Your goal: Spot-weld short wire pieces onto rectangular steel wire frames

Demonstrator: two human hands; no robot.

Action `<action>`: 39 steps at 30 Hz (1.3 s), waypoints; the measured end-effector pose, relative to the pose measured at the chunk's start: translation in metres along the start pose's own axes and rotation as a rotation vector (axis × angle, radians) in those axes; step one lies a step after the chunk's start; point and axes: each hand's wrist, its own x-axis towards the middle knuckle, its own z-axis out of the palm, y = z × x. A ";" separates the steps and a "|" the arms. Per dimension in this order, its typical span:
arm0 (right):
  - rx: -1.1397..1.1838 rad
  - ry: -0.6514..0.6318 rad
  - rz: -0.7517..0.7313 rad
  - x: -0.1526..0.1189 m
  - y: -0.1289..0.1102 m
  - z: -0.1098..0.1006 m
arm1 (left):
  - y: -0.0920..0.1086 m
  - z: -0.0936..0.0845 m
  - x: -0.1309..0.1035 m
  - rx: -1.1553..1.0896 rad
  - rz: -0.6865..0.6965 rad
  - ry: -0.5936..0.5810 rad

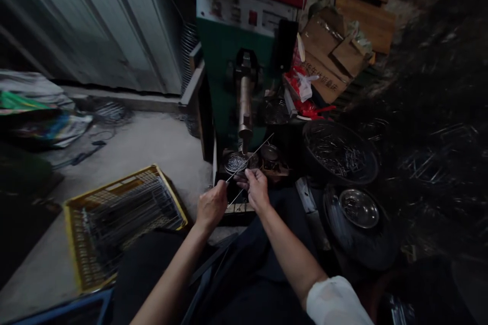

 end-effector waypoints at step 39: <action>-0.053 0.033 -0.128 0.037 -0.009 0.023 | 0.011 0.004 0.042 -0.035 0.013 0.086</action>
